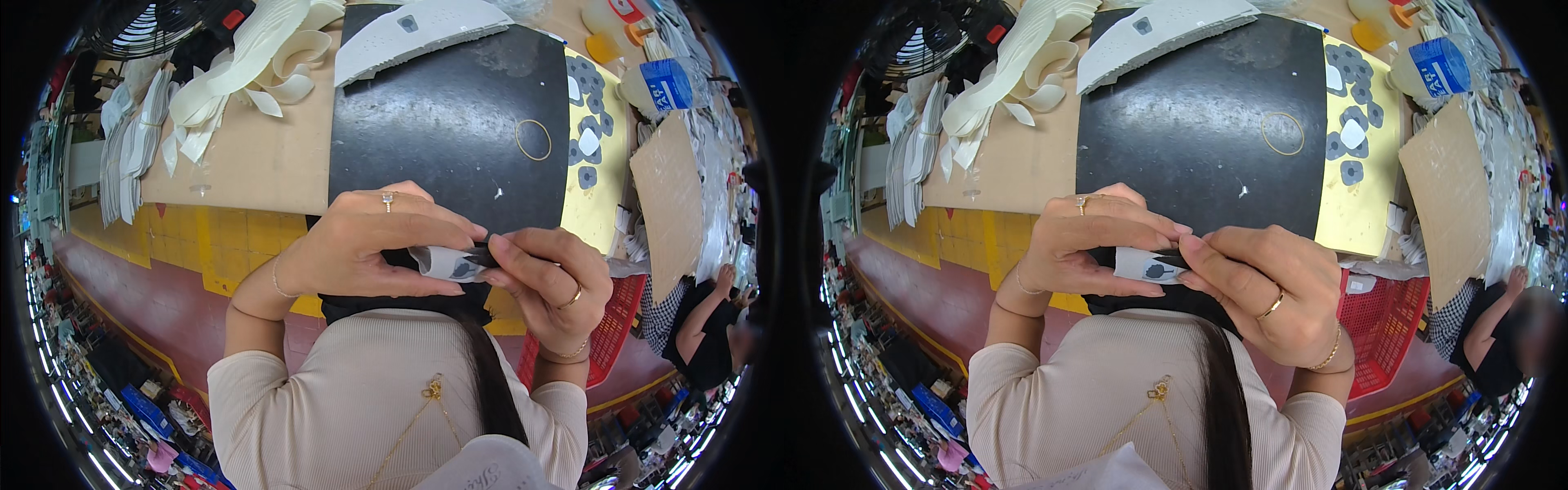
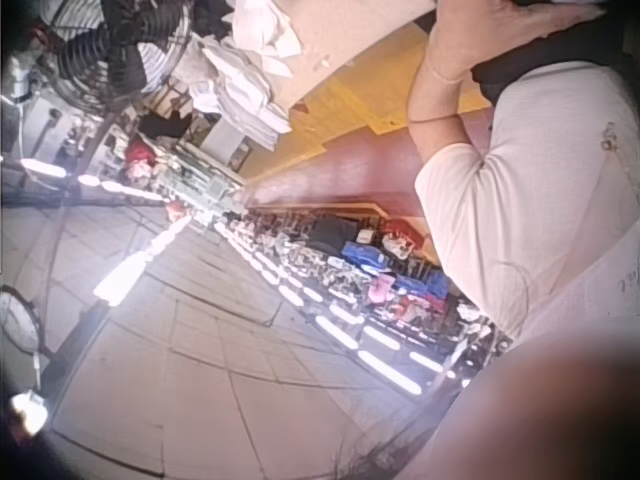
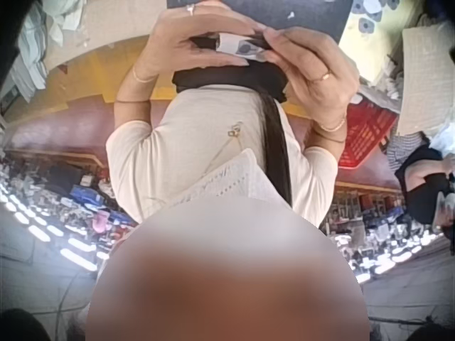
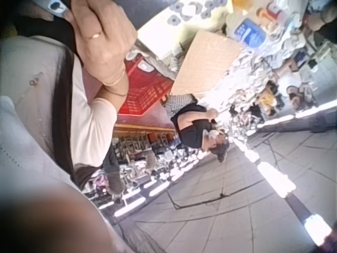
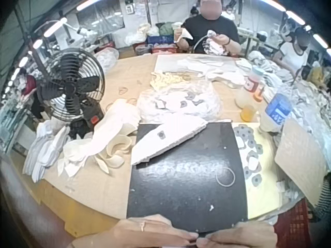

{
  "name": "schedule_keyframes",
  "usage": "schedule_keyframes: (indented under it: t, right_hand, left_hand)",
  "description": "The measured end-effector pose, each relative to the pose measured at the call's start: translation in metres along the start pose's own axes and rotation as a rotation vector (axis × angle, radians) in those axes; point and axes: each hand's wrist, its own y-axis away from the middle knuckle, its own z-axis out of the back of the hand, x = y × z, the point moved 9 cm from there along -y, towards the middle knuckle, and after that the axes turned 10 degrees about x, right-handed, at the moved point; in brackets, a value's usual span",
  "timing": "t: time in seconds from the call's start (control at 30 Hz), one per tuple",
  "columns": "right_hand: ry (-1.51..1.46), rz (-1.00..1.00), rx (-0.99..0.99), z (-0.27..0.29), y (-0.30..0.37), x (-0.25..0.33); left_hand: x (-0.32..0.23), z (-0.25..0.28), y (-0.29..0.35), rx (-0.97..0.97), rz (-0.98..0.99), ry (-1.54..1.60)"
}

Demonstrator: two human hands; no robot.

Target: The person walks to a workstation and begins assembling shoe components. They pick up white foam pieces and small grey inserts, then use tweezers to place the inserts into the foam pieces. The person repeats this process for multiple units, stacking the finished pieces on the table.

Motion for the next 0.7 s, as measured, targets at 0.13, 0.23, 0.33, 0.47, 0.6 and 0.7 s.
schedule_keyframes:
  t: [0.13, 0.23, 0.33, 0.47, 0.6, 0.7]
  right_hand:
    - [0.017, 0.012, 0.002, 0.0011, 0.0002, 0.0029]
    - [0.022, 0.019, 0.008, 0.0023, -0.001, 0.0039]
    - [-0.031, -0.007, 0.018, 0.0025, -0.0004, -0.0015]
    - [-0.033, -0.017, 0.047, 0.0039, -0.0021, -0.0023]
    - [-0.034, -0.018, 0.047, 0.0033, -0.0026, -0.0019]
    - [-0.025, -0.01, 0.036, 0.0035, -0.0029, -0.0004]
  left_hand:
    - [-0.0003, 0.0004, -0.0004, 0.027, 0.023, 0.011]
    - [0.0007, -0.0008, -0.0012, 0.052, 0.034, 0.021]
    - [0.0026, -0.0017, -0.0014, 0.067, 0.044, 0.037]
    - [0.0033, -0.0041, -0.0014, 0.095, 0.047, 0.032]
    - [0.004, -0.0057, -0.0018, 0.12, 0.049, 0.031]
    - [0.0041, -0.0055, -0.0021, 0.123, 0.051, 0.047]
